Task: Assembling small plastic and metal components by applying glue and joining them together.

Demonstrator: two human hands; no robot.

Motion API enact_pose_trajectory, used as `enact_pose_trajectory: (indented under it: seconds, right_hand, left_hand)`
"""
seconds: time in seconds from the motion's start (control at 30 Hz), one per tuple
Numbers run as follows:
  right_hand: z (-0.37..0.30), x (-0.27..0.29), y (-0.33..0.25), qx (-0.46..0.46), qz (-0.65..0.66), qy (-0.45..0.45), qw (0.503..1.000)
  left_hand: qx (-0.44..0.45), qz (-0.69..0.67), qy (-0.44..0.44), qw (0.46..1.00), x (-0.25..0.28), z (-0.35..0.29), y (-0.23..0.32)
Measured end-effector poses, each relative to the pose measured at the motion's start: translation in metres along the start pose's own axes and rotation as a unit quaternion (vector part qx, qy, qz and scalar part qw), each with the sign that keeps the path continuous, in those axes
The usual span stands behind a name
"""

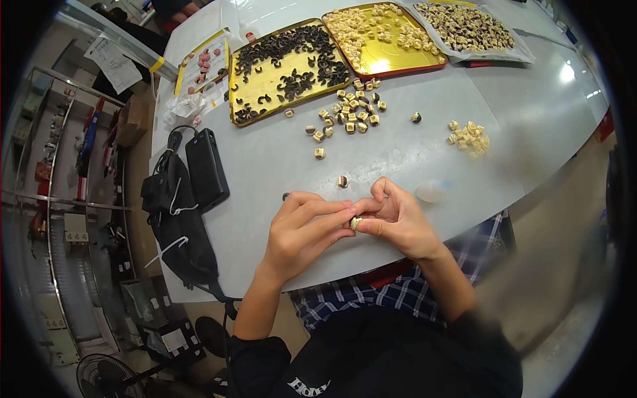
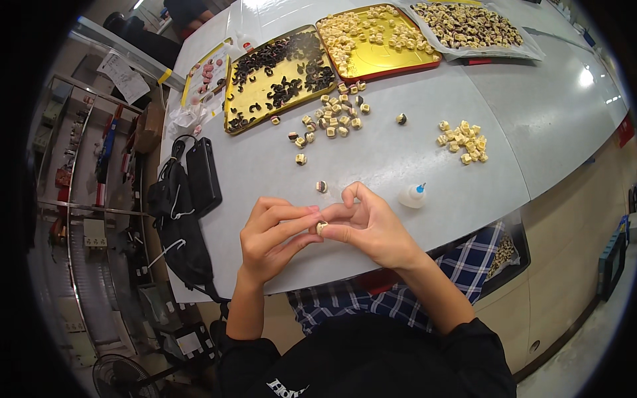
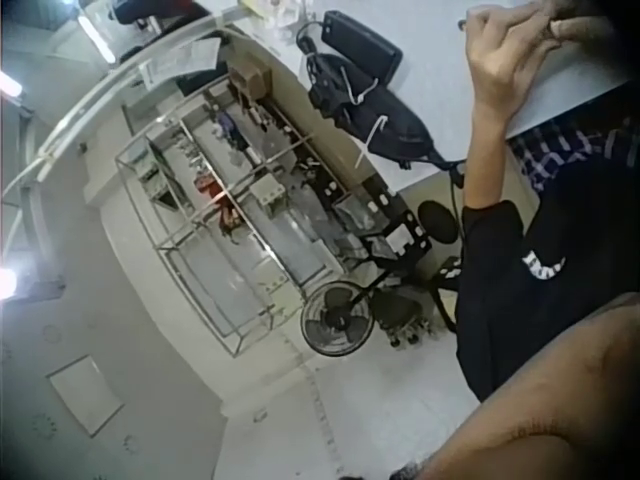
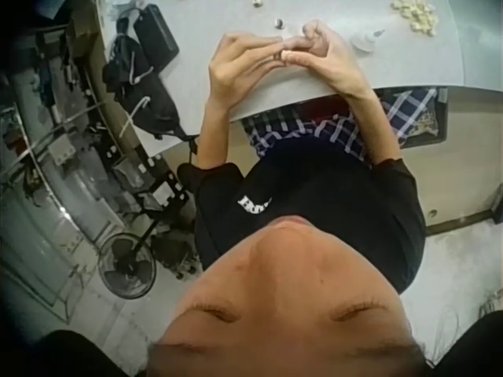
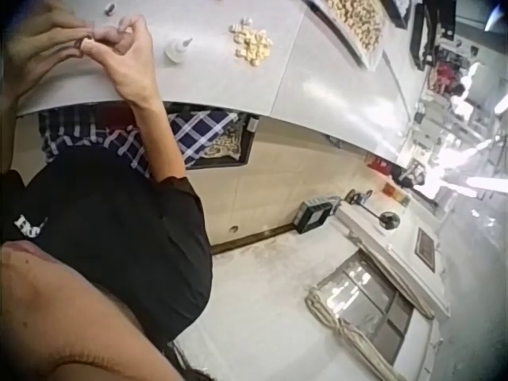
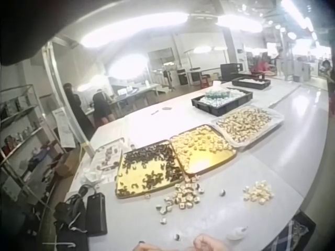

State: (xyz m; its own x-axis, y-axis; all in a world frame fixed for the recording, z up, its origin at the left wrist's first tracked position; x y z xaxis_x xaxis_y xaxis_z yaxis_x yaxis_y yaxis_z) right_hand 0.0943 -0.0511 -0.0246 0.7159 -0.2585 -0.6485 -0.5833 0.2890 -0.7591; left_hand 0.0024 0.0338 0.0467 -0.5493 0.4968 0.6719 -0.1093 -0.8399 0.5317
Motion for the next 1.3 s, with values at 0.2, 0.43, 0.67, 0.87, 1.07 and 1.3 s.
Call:
enact_pose_trajectory:
  seconds: [0.2,0.43,0.67,0.87,1.07,1.3]
  right_hand:
    - [0.001,-0.002,-0.002,0.009,0.003,-0.004,1.0]
    - [-0.002,0.0,0.009,-0.002,0.019,-0.004,1.0]
    - [-0.004,0.002,0.01,0.005,0.02,-0.004,1.0]
    - [-0.005,0.001,0.005,-0.001,0.054,0.012,0.998]
    - [-0.009,0.007,0.012,-0.008,0.097,0.02,0.995]
    - [-0.005,0.008,0.01,-0.001,0.139,0.04,0.99]
  left_hand:
    - [-0.012,-0.044,0.006,0.999,-0.004,-0.001,0.001]
    - [-0.021,-0.036,0.025,0.999,-0.006,-0.003,0.007]
    - [-0.025,-0.066,0.026,0.997,-0.006,-0.005,0.011]
    - [-0.003,-0.117,0.028,0.993,-0.005,-0.004,0.006]
    - [0.015,-0.163,0.004,0.986,-0.011,-0.006,-0.002]
    - [0.108,-0.142,-0.025,0.984,-0.012,-0.002,-0.01]
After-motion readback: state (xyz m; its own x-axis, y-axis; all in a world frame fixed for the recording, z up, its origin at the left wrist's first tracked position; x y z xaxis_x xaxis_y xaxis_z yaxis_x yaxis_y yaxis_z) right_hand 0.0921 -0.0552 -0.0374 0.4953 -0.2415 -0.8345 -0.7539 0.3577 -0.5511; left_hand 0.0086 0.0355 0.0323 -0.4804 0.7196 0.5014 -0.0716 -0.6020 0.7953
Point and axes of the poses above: each hand's wrist, its own z-axis towards the middle knuckle, its own x-axis out of the back of the hand, y = z × x, the point moved 7 cm from there along z, towards the middle knuckle, and after that the axes turned 7 degrees about x, right-handed, at the moved point
